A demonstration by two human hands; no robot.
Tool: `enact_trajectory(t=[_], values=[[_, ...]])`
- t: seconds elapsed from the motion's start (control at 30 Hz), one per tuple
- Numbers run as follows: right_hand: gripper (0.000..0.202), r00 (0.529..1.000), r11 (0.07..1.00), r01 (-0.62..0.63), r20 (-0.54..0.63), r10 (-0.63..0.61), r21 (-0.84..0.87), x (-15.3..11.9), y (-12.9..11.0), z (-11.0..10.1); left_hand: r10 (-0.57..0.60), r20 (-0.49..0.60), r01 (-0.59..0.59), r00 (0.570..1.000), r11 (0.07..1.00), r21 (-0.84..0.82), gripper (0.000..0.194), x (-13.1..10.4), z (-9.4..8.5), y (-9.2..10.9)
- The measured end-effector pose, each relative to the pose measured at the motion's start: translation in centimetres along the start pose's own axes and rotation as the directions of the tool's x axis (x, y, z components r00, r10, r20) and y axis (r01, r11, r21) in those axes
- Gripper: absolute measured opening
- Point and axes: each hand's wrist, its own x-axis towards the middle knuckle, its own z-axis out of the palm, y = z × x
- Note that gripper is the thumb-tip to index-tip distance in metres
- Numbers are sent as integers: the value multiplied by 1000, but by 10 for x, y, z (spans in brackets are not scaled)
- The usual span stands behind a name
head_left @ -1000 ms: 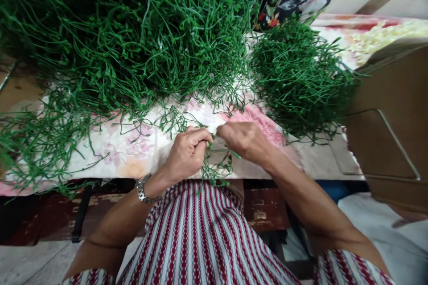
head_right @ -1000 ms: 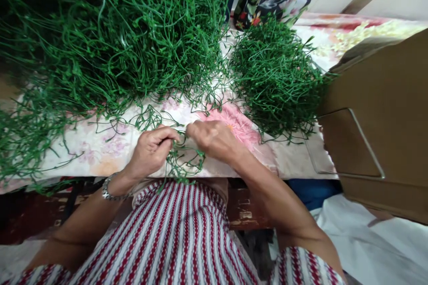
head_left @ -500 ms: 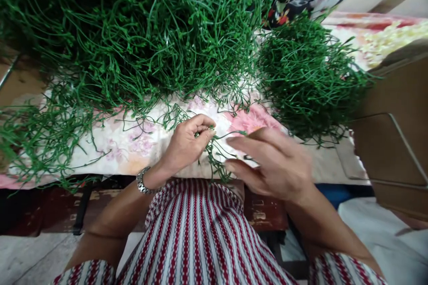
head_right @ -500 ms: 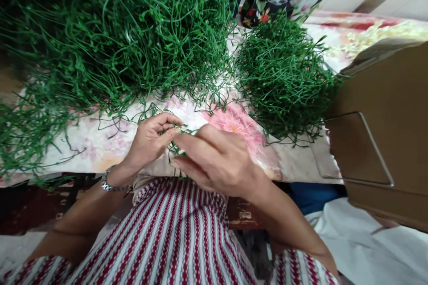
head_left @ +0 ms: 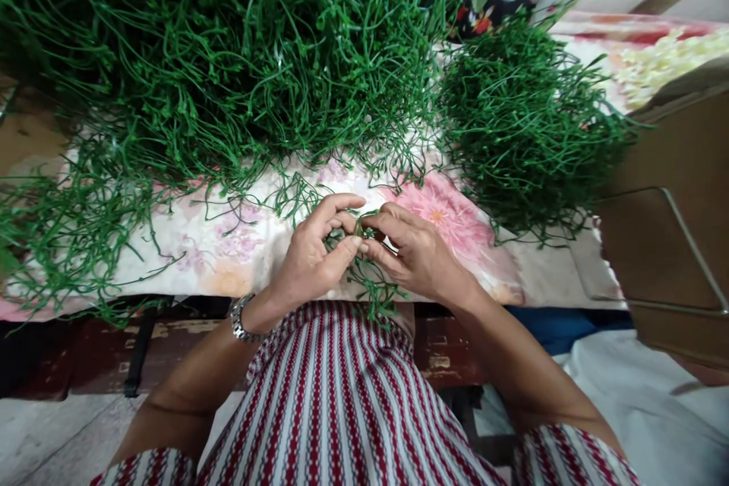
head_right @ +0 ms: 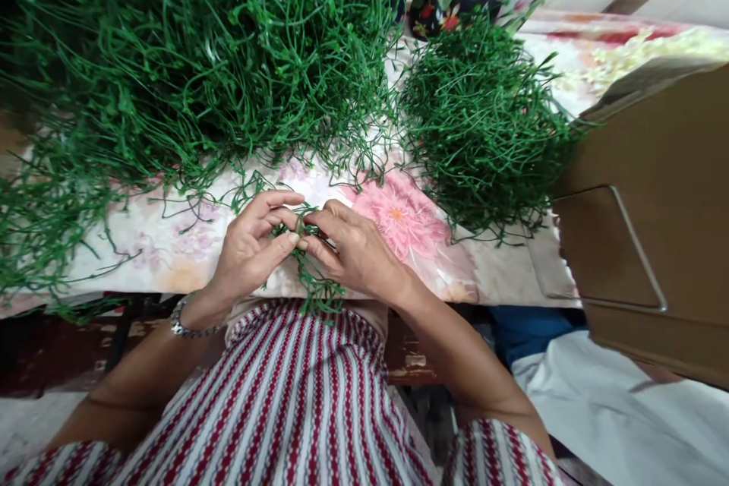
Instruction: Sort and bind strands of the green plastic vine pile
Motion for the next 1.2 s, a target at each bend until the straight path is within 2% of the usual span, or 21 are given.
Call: enact_trajectory(t=[0.1, 0.17, 0.27, 0.33, 0.47, 0.63, 0.9, 1.0, 1.2], values=[[17, 1000, 999, 1, -32, -2, -44, -1, 0, 4, -38, -37, 36, 999, 998, -50, 35, -1, 0, -4], [17, 999, 997, 17, -40, -20, -80, -1, 0, 5, -68, -45, 66, 997, 997, -35, 24, 1, -1, -6], [19, 999, 990, 43, -4, -44, -137, 0, -1, 6, -71, -43, 71, 997, 997, -13, 9, 5, -2, -9], [20, 999, 988, 44, 11, -43, -146, 2, -1, 6, -55, -105, 51, 993, 998, -37, 10, 6, -1, -11], [20, 999, 999, 36, 34, -36, -5, 9, -2, 10, -31, -259, 10, 965, 997, -82, 10, 10, 5, -17], [19, 998, 992, 66, -28, -63, 108, 13, -4, 17, -12, -344, 0, 939, 999, -35, 13, 15, 10, -21], [25, 995, 931, -41, -66, 69, 362, 9, -15, 14, 15, -326, 9, 945, 997, 70, 17, 19, 16, -13], [25, 990, 919, -59, -99, 105, 389, 6, -19, 14, 45, -324, -22, 945, 997, 73, 18, 20, 19, -13], [24, 989, 910, -66, -93, 113, 410, 3, -19, 16, 9, -321, 2, 947, 999, 35, 19, 22, 23, -14]])
